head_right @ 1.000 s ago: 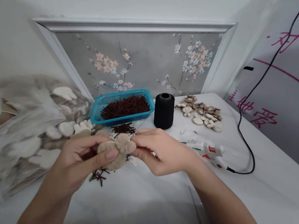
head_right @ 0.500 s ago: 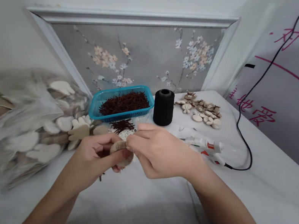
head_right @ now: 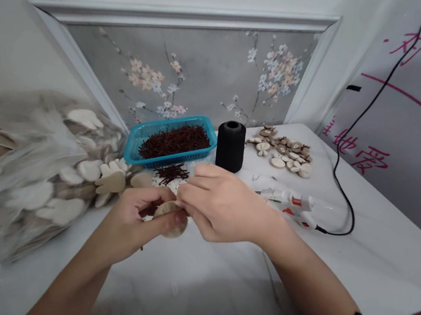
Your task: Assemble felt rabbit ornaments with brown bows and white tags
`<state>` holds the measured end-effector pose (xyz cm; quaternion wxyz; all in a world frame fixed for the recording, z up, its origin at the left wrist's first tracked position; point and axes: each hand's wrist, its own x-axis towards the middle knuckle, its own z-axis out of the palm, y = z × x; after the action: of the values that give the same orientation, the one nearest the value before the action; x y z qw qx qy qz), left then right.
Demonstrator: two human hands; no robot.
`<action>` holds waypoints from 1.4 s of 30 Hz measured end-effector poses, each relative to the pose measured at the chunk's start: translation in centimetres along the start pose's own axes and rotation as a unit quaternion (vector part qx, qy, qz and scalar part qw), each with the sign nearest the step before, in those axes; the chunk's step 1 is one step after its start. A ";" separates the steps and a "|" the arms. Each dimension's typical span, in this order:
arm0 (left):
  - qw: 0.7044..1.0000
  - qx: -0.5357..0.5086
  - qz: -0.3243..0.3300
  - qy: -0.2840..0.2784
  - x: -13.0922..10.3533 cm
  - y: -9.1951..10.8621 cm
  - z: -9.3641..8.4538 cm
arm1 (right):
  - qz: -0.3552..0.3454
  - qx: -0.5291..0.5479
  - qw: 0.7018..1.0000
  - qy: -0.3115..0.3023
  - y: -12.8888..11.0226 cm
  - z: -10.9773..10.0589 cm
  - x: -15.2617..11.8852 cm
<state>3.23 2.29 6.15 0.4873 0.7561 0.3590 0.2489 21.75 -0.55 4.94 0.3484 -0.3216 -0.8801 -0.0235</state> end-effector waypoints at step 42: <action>0.982 0.125 0.140 0.020 -1.3 0.8 -0.2 | 0.309 0.343 0.886 0.044 -1.7 -1.6 -1.0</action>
<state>2.49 1.14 6.89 0.3418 0.8488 0.2880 0.2825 22.29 -2.87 5.85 0.4650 -0.4369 -0.6729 0.3743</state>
